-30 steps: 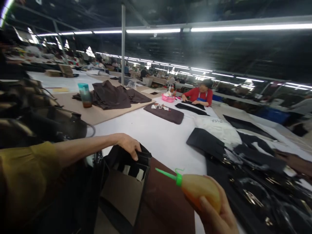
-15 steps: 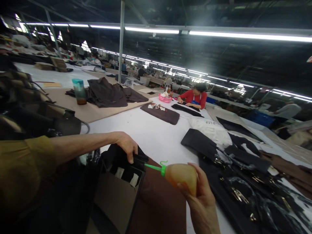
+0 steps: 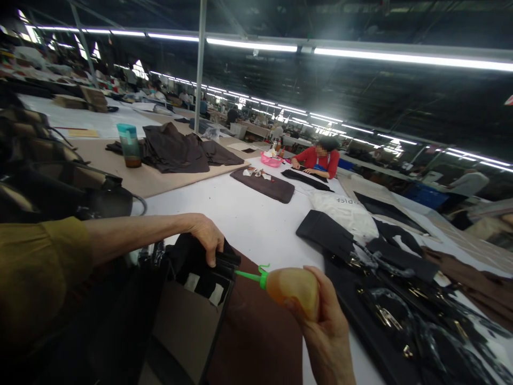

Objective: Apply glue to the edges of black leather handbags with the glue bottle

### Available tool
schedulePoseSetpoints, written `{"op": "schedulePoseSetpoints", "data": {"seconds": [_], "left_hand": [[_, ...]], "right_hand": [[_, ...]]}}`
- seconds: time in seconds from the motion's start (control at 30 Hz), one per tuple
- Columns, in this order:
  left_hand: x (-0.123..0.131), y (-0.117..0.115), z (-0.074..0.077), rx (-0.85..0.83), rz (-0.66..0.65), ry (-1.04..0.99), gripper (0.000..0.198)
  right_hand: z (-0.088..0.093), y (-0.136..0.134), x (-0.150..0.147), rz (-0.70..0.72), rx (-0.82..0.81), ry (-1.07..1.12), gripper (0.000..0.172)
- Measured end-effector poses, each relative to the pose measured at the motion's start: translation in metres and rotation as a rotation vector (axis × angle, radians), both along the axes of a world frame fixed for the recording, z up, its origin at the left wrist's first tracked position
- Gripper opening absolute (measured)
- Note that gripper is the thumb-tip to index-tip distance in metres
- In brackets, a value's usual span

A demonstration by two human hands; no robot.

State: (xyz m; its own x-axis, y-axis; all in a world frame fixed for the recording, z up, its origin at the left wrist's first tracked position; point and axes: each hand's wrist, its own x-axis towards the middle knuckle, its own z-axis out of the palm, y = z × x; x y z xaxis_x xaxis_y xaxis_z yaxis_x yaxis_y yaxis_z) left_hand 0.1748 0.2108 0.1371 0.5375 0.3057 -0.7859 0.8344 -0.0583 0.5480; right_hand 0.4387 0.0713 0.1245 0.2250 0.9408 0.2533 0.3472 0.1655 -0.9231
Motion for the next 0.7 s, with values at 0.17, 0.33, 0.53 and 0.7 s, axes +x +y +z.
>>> {"op": "schedulePoseSetpoints", "data": {"seconds": [0.17, 0.33, 0.53, 0.7], "left_hand": [[-0.001, 0.002, -0.004, 0.025, -0.058, -0.014, 0.021], [-0.001, 0.003, -0.006, 0.041, -0.075, -0.01, 0.025], [0.0, 0.001, -0.002, 0.09, -0.065, 0.005, 0.023], [-0.002, 0.003, -0.003, 0.074, -0.048, 0.025, 0.026]], "right_hand": [[-0.006, 0.005, 0.006, 0.024, 0.008, 0.04, 0.055], [-0.016, 0.011, 0.013, 0.026, 0.006, 0.028, 0.058], [-0.023, 0.008, 0.008, 0.011, 0.005, 0.065, 0.06], [-0.029, -0.003, 0.007, 0.05, -0.062, 0.046, 0.058]]}}
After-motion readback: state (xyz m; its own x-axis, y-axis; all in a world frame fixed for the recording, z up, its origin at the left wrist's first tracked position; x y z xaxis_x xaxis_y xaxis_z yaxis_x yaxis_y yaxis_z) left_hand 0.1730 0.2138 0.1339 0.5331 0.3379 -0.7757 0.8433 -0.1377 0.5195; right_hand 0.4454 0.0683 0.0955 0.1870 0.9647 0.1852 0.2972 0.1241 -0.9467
